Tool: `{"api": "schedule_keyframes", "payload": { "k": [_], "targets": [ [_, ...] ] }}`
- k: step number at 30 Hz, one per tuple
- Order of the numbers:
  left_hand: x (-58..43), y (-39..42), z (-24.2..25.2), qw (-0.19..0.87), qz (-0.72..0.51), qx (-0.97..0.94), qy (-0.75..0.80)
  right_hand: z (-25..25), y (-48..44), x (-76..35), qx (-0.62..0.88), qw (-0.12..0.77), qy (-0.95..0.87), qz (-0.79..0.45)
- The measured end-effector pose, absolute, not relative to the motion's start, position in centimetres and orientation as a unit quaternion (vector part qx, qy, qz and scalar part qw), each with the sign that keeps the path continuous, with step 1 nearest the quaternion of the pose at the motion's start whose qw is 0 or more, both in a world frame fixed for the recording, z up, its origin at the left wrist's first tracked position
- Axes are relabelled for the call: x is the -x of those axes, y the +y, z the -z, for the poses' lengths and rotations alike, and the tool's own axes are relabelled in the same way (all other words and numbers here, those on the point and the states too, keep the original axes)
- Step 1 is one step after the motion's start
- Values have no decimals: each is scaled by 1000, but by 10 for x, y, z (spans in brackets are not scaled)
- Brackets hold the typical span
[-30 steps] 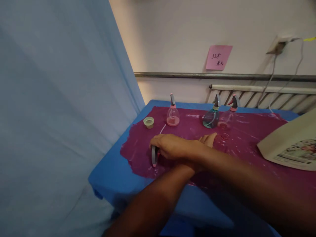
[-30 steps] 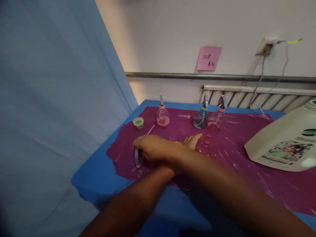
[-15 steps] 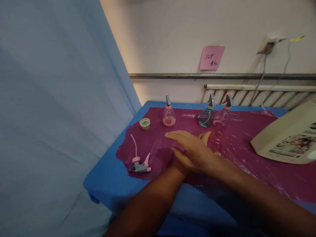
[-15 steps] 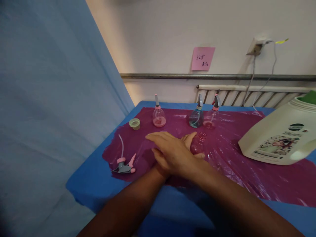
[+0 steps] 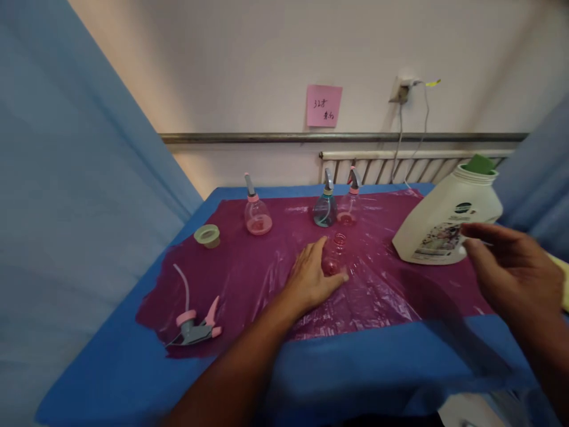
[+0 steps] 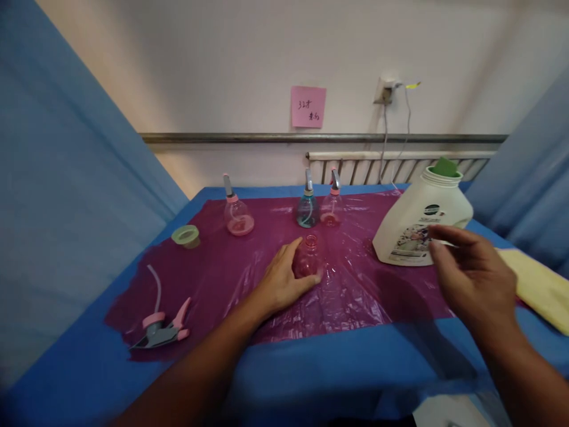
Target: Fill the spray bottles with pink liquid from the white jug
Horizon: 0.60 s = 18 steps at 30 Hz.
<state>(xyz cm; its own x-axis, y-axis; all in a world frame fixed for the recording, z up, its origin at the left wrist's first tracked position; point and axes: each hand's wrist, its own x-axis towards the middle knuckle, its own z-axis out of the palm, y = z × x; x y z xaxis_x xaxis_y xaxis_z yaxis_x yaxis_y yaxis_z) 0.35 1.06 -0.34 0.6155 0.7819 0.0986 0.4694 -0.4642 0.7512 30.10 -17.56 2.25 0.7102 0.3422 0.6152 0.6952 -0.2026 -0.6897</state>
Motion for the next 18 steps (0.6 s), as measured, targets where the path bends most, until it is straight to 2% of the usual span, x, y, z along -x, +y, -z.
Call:
{"api": "schedule_keyframes", "payload": {
  "k": [3,7,12,15,18],
  "targets": [
    [-4,11,2,363,-232,-817,383,-29,-181,-338,743,589,-250,197],
    [-5,12,3,375,-256,-804,384,-20,-178,-387,750,591,-212,208],
    [-3,14,6,368,-254,-810,378,-3,-160,-412,769,595,-212,100],
    [-3,16,7,364,-251,-818,368,1,-149,-412,742,610,-276,10],
    [-3,17,7,363,-257,-817,366,4,-142,-415,731,604,-315,-16]
  ]
}}
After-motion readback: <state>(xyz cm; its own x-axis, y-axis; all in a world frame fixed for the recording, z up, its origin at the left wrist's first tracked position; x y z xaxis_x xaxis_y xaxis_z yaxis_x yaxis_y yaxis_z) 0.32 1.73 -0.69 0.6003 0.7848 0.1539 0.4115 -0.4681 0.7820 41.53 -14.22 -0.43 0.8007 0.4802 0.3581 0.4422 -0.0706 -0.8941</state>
